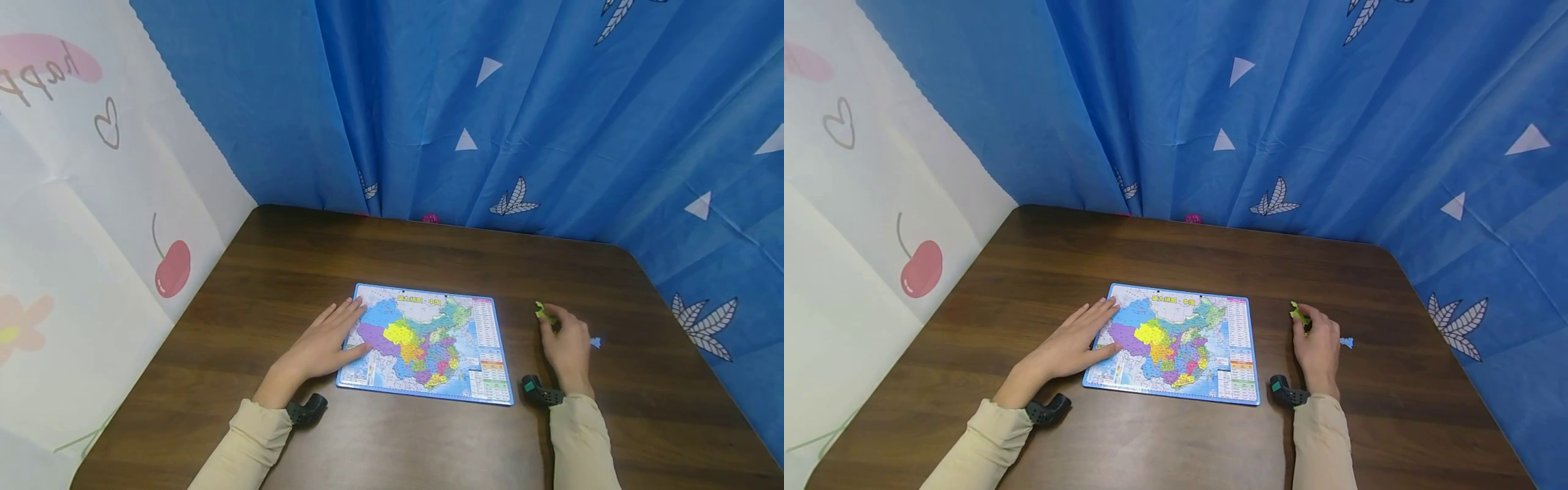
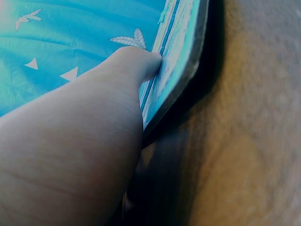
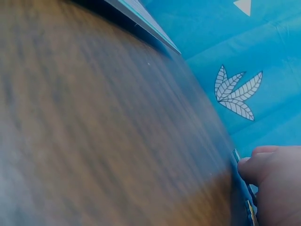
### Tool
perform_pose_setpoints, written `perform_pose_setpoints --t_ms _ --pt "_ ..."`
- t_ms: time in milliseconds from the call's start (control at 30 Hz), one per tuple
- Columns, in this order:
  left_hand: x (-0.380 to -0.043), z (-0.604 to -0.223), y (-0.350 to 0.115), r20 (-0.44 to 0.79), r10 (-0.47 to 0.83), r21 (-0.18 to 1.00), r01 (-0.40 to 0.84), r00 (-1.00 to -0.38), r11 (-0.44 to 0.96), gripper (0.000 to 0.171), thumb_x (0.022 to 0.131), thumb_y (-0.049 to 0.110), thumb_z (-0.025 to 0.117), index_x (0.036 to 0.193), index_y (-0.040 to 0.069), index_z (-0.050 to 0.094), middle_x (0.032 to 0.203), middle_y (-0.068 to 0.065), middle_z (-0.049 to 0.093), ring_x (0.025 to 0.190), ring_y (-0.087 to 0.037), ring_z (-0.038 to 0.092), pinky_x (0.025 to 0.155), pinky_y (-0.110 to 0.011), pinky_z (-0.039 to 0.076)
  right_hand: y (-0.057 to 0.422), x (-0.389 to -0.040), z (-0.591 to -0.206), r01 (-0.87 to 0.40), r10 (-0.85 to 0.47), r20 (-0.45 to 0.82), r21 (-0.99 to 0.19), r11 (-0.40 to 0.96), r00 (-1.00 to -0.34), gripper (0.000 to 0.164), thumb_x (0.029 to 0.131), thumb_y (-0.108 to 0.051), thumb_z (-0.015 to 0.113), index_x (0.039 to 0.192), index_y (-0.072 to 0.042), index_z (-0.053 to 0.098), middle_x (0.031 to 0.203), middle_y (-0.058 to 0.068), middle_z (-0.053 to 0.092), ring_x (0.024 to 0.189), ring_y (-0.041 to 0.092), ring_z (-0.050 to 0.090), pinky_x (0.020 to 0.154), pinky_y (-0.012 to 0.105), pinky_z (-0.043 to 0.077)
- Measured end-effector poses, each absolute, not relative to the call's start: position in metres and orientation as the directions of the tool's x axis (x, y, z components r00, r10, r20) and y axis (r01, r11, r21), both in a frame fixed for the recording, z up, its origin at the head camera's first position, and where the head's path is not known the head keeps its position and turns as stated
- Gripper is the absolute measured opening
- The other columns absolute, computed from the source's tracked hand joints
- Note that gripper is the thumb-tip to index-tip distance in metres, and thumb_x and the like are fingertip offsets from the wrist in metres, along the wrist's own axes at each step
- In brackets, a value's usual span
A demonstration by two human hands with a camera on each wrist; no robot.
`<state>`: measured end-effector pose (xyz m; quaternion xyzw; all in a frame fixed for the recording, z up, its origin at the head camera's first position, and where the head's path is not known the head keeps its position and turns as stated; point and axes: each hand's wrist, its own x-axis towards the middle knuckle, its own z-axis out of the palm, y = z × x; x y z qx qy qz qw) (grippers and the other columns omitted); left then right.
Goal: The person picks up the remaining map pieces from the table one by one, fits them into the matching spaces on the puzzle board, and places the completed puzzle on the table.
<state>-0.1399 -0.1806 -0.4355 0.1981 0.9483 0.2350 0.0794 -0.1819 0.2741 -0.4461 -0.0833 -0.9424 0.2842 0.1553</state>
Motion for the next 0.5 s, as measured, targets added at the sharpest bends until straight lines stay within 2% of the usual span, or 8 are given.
perform_pose_setpoints --t_ms 233,500 --pt "-0.1402 -0.4363 -0.1806 -0.057 0.414 0.473 0.341 -0.908 0.813 0.085 0.097 0.060 0.057 0.163 0.014 0.031 0.172 -0.006 0.022 0.160 -0.026 0.014 0.130 -0.050 0.010 0.2710 -0.1823 -0.4441 0.053 0.239 0.261 -0.565 0.824 -0.935 0.030 0.102 -0.008 0.062 0.130 0.002 0.065 0.134 0.030 0.063 0.123 0.050 0.058 0.104 0.065 0.043" --pt "-0.1400 -0.4361 -0.1808 -0.058 0.413 0.474 0.339 -0.909 0.813 0.085 0.097 0.060 0.057 0.163 0.015 0.031 0.172 -0.006 0.022 0.160 -0.026 0.014 0.130 -0.050 0.010 0.2684 -0.1837 -0.4440 0.020 0.223 0.283 -0.577 0.817 -0.933 0.031 0.102 -0.009 0.063 0.131 0.000 0.066 0.136 0.027 0.063 0.127 0.048 0.056 0.108 0.064 0.041"
